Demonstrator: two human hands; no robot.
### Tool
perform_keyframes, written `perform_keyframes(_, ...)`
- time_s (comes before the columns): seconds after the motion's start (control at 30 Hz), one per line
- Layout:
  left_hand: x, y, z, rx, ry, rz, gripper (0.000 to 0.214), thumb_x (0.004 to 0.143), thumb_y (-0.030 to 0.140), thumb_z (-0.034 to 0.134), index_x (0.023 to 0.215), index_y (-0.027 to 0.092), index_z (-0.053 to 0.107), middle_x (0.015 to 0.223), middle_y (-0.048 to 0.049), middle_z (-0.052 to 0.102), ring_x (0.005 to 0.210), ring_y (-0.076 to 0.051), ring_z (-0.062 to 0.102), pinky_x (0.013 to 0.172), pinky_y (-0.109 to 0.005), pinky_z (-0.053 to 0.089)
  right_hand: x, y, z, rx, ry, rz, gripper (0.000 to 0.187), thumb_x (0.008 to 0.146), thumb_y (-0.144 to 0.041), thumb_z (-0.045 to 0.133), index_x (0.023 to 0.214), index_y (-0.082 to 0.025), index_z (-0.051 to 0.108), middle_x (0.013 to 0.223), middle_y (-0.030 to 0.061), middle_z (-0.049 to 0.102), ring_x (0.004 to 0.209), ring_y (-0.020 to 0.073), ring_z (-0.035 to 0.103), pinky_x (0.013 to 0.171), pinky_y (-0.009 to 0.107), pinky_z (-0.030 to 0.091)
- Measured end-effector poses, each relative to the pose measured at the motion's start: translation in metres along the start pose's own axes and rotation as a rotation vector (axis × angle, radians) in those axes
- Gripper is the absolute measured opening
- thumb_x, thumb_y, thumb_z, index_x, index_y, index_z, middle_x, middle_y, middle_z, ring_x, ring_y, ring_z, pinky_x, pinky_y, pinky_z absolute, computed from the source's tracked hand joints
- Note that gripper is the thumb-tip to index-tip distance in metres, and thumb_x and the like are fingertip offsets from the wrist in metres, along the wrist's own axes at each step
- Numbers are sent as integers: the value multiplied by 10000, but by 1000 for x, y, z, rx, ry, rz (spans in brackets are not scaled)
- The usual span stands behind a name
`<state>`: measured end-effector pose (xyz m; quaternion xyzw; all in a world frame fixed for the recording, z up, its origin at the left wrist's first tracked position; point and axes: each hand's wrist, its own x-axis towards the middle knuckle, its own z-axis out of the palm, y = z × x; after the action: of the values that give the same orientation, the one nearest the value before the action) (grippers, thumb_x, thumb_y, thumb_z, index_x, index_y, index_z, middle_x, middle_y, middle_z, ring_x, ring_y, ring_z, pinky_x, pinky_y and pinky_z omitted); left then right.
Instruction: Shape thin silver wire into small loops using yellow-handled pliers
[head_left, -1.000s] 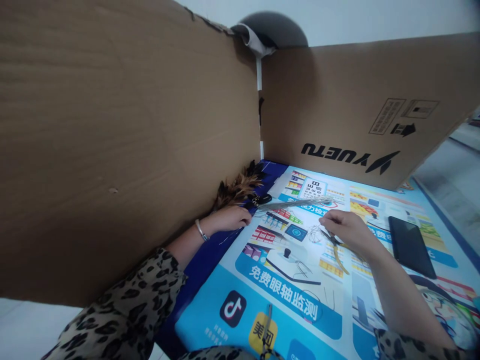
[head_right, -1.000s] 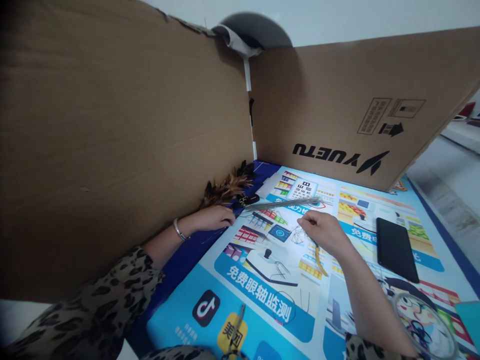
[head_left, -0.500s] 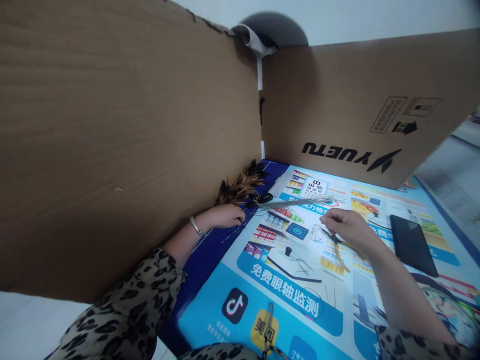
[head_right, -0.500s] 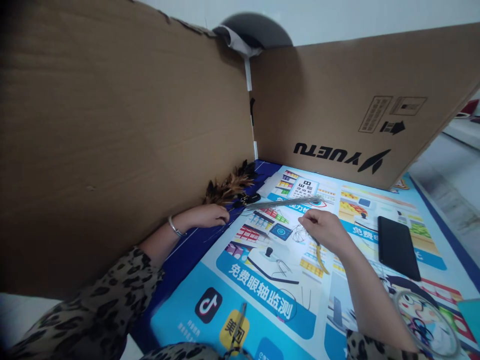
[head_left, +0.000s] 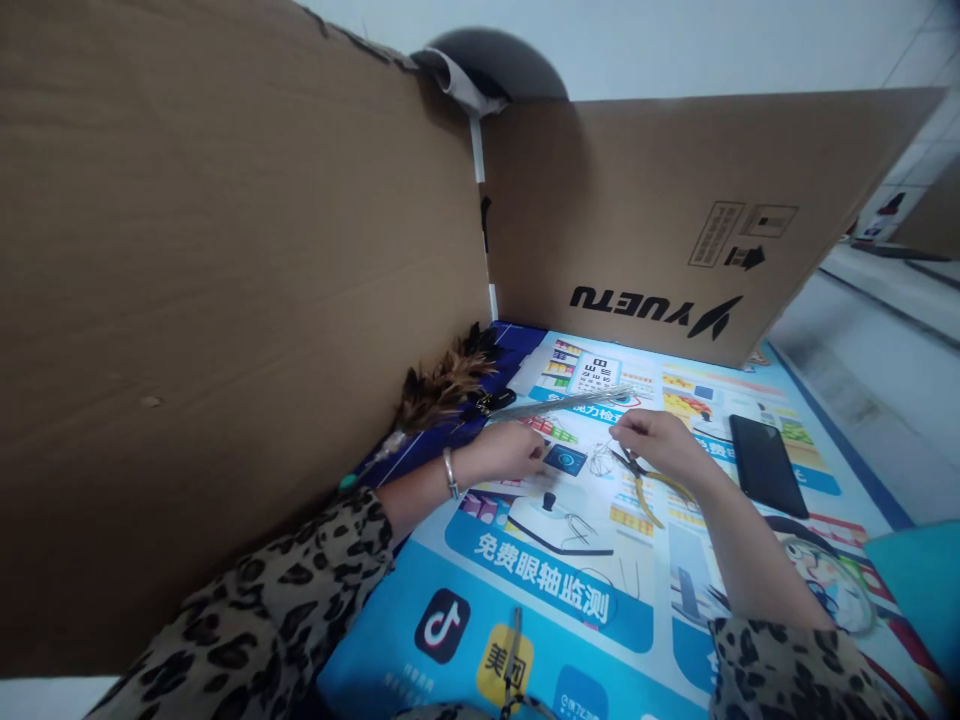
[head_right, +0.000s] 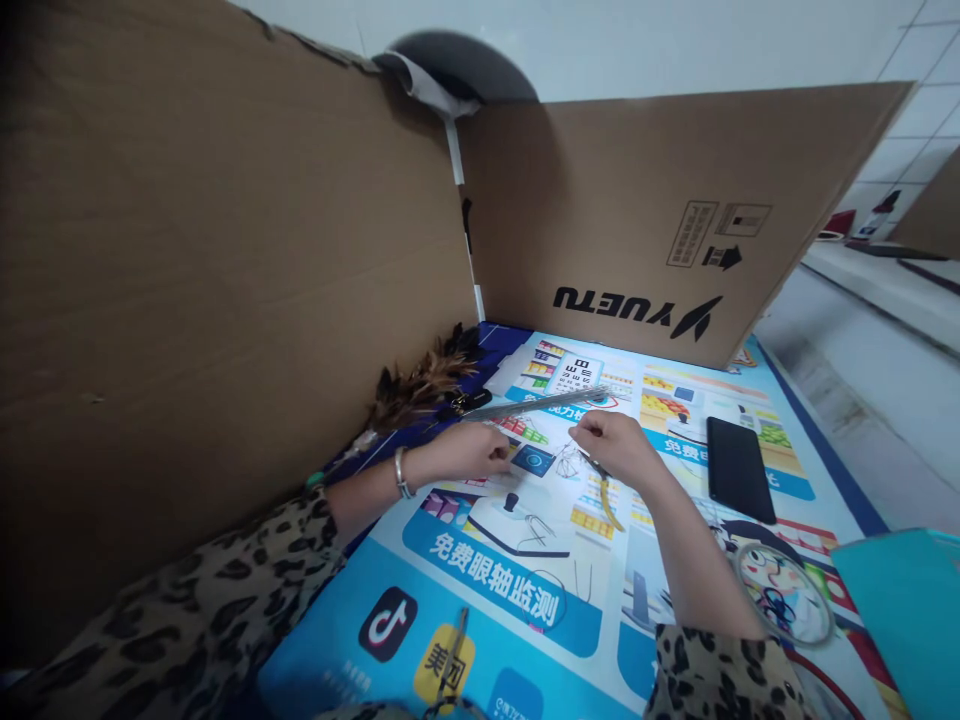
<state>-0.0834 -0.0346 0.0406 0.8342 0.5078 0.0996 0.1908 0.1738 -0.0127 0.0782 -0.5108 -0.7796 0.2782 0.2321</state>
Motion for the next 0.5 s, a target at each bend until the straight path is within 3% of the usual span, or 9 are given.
perform_keyframes(0.07, 5, 9, 10, 239, 55, 5, 242, 742, 365, 535, 706, 151, 642, 737, -116, 643, 684, -237, 576, 602, -302, 377, 1, 3, -1, -4, 6, -2, 291, 767, -448, 498, 639, -204, 590, 589, -17, 580, 543, 126, 503, 518, 233, 351)
perform_keyframes(0.17, 8, 14, 16, 400, 58, 13, 231, 770, 297, 493, 763, 125, 648, 774, -156, 652, 688, -260, 600, 600, -322, 398, 2, 7, -2, -3, 11, -1, 287, 764, -448, 502, 648, -203, 598, 601, -15, 583, 547, 127, 505, 517, 233, 350)
perform_keyframes(0.33, 10, 16, 12, 449, -8, 43, 242, 804, 243, 463, 776, 90, 649, 761, -190, 648, 719, -279, 619, 628, -341, 433, 3, 8, 0, -18, 3, -23, 299, 779, -450, 489, 650, -201, 591, 589, -19, 573, 546, 121, 498, 519, 229, 340)
perform_keyframes(0.5, 21, 16, 11, 457, -68, 38, 156, 735, 160, 521, 745, 78, 653, 747, -194, 654, 741, -280, 625, 659, -343, 444, 1, 5, 2, -45, -7, -44, 321, 788, -454, 474, 628, -190, 560, 562, -25, 542, 522, 107, 460, 492, 219, 310)
